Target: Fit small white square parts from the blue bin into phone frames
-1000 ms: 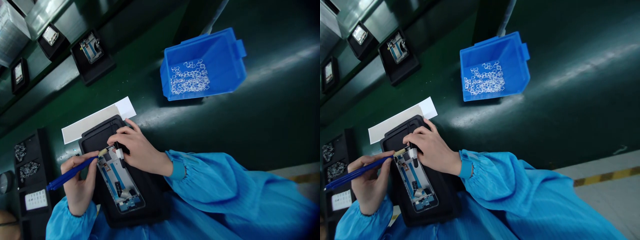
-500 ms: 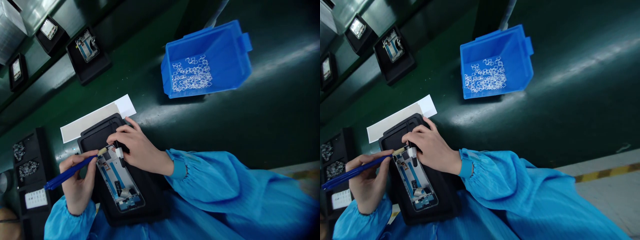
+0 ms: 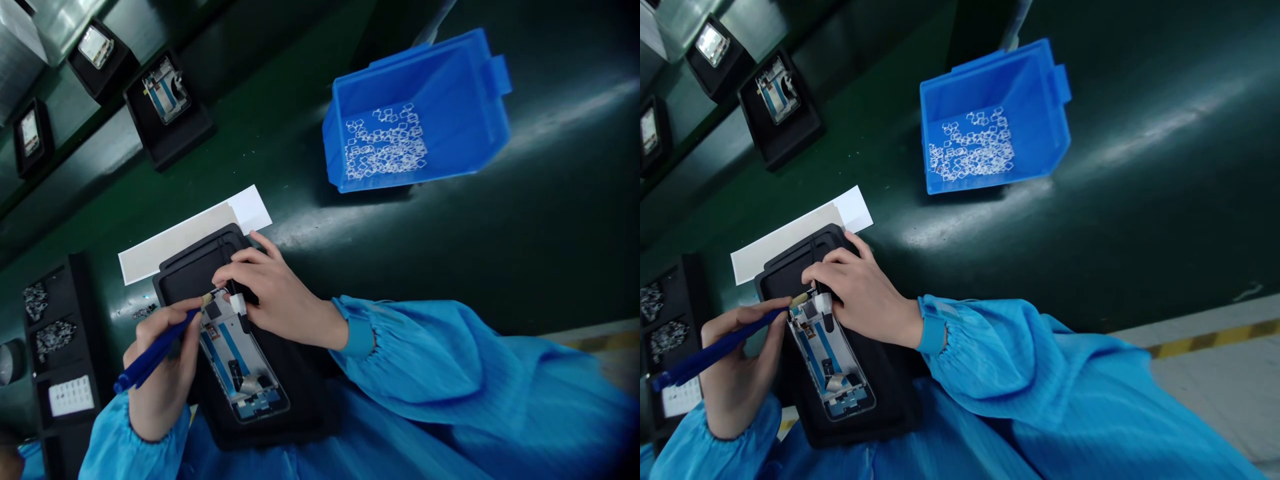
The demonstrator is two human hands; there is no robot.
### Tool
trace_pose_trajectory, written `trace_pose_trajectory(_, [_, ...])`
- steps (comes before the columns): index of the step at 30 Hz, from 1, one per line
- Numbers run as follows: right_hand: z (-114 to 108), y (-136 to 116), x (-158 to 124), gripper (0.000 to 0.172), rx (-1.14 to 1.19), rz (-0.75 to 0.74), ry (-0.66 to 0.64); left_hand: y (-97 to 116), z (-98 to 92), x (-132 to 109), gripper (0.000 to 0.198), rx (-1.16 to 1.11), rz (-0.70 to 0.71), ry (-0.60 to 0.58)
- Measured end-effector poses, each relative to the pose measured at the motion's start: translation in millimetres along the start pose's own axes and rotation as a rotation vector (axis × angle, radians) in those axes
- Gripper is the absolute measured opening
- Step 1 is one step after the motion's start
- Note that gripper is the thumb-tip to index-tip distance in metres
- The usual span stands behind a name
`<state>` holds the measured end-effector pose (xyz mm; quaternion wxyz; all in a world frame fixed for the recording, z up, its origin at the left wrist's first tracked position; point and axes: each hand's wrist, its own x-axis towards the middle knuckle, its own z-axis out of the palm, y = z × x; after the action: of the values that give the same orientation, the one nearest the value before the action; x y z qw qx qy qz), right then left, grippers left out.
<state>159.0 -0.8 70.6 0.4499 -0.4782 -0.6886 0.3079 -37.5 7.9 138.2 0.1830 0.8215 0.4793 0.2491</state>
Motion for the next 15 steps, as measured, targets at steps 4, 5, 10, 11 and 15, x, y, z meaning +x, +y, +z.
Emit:
trace_pose_trajectory(4, [0,1,0,0.034,-0.009,-0.007,0.004,8,-4.7,11,0.019,0.233,0.107,-0.120])
trace_pose_trajectory(5, [0,1,0,0.035,-0.010,-0.010,0.005,10,-5.4,14,0.017,0.284,0.134,-0.145])
trace_pose_trajectory(10, [1,2,0,0.040,-0.014,-0.008,-0.010,13,-3.2,21,0.011,0.351,0.211,-0.174])
trace_pose_trajectory(11, [1,2,0,0.040,-0.016,-0.005,-0.016,11,-1.9,21,0.010,0.328,0.198,-0.167])
trace_pose_trajectory(15, [1,-1,1,0.032,-0.028,0.010,-0.023,-4,-0.1,18,0.016,0.025,-0.047,-0.074])
